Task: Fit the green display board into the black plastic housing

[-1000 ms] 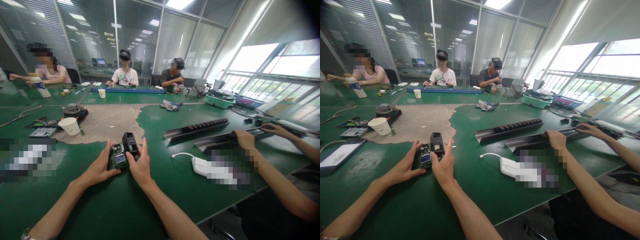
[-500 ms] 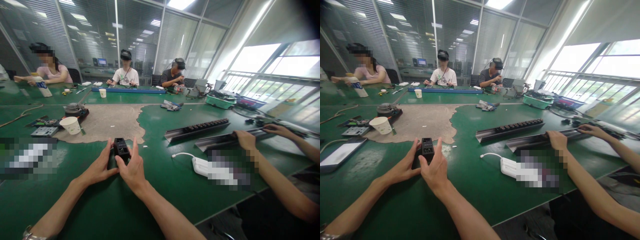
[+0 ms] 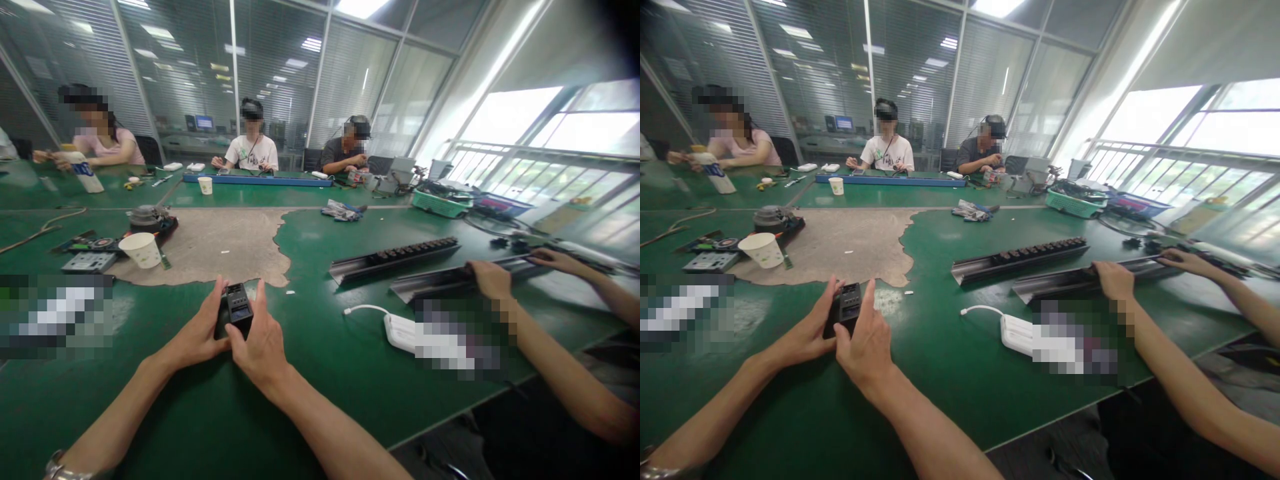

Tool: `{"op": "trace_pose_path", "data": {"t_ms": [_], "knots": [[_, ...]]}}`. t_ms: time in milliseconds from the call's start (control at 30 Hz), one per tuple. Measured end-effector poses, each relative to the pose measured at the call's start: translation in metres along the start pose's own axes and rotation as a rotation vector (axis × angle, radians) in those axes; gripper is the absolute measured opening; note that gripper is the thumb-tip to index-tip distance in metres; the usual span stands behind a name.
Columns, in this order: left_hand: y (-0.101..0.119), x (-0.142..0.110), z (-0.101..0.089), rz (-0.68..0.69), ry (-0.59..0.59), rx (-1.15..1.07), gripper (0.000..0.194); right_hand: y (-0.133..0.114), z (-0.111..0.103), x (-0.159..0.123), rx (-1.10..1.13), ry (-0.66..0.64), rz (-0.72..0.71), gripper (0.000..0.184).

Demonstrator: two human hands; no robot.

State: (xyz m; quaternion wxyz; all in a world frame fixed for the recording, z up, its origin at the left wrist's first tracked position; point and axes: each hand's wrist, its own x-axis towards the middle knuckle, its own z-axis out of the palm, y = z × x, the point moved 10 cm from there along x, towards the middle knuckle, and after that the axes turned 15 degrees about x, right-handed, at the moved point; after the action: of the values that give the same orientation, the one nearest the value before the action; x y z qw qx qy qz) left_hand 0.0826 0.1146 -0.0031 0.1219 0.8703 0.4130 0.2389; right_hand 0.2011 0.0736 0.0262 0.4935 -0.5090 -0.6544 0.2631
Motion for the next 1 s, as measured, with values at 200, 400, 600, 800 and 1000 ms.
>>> {"op": "trace_pose_path", "data": {"t_ms": [200, 400, 600, 800, 1000], "knots": [[0.002, -0.001, 0.0, 0.029, -0.01, 0.038, 0.122, 0.01, 0.003, -0.008, -0.007, -0.037, 0.026, 0.108], [-0.002, 0.0, 0.001, 0.014, -0.003, 0.037, 0.119, 0.019, 0.002, -0.006, 0.141, -0.005, -0.002, 0.108], [-0.001, -0.001, 0.0, 0.026, 0.017, 0.006, 0.119, 0.017, 0.007, -0.005, 0.279, -0.031, -0.003, 0.096], [-0.005, -0.002, 0.0, 0.001, 0.026, 0.004, 0.122, 0.0, -0.005, 0.0, 0.384, 0.034, -0.04, 0.096], [-0.001, -0.001, 0.0, 0.023, 0.013, -0.01, 0.129, -0.012, -0.039, 0.01, 0.463, 0.177, -0.13, 0.091]]}}
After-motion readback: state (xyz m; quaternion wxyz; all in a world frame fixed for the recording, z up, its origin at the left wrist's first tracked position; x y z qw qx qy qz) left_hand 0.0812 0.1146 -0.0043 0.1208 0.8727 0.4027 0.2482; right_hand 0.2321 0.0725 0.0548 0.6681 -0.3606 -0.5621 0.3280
